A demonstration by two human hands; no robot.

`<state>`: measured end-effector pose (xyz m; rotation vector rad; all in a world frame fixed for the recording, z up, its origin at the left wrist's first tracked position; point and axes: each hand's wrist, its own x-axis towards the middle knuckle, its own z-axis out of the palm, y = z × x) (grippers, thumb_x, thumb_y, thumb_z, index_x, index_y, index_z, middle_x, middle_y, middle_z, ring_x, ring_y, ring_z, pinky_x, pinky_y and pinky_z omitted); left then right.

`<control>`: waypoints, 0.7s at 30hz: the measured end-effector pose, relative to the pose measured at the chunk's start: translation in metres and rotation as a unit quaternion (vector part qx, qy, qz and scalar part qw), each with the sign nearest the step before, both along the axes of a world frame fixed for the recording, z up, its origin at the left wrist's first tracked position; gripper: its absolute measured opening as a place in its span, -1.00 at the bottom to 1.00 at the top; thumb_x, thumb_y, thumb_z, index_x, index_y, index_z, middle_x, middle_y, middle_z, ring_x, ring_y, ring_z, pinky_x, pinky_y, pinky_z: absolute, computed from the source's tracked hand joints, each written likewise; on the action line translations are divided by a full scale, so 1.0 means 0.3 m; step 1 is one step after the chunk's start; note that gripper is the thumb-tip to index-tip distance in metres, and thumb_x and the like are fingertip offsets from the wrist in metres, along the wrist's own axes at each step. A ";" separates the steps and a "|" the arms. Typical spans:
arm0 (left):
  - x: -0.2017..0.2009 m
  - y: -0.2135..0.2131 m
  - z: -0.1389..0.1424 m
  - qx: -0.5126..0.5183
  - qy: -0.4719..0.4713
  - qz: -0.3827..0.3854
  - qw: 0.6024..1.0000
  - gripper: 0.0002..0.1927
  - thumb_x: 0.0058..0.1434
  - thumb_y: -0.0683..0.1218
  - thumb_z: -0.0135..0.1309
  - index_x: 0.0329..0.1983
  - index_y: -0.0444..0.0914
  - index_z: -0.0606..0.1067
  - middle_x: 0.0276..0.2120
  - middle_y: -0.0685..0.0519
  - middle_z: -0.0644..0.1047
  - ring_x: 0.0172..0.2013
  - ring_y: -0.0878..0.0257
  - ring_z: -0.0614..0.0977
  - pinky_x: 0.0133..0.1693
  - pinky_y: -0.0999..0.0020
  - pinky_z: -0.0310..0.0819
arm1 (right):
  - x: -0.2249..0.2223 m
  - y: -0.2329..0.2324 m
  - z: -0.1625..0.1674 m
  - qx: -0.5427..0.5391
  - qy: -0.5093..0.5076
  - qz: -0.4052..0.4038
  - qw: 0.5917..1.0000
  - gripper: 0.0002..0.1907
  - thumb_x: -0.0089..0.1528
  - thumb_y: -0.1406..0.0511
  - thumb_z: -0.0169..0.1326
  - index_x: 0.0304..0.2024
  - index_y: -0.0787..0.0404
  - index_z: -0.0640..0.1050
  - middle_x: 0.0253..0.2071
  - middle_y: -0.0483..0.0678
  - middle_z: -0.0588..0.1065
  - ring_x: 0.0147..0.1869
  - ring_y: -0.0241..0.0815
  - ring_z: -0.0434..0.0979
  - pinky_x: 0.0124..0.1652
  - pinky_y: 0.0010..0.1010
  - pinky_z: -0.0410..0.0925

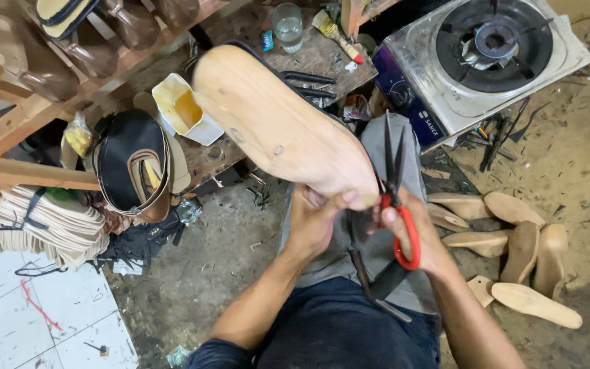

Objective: The person assembles a shoe by pressing a sole onto a shoe upper using a hammer and pliers, then trims excess material with scissors. The person repeats the process on a second shoe, using tools to secure and shape the components.

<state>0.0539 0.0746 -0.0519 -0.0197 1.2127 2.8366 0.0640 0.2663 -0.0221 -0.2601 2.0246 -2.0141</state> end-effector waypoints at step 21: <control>-0.023 -0.026 0.055 0.009 0.045 0.071 0.996 -0.40 0.18 -0.37 0.29 0.25 -0.41 0.32 0.06 -0.09 0.52 0.06 0.16 0.60 0.13 0.20 0.52 | -0.017 -0.056 0.055 0.286 0.144 -0.063 0.945 -0.61 0.14 0.26 0.27 -0.54 0.31 0.34 -0.70 0.09 0.22 -0.65 -0.05 0.17 -0.54 -0.23 0.16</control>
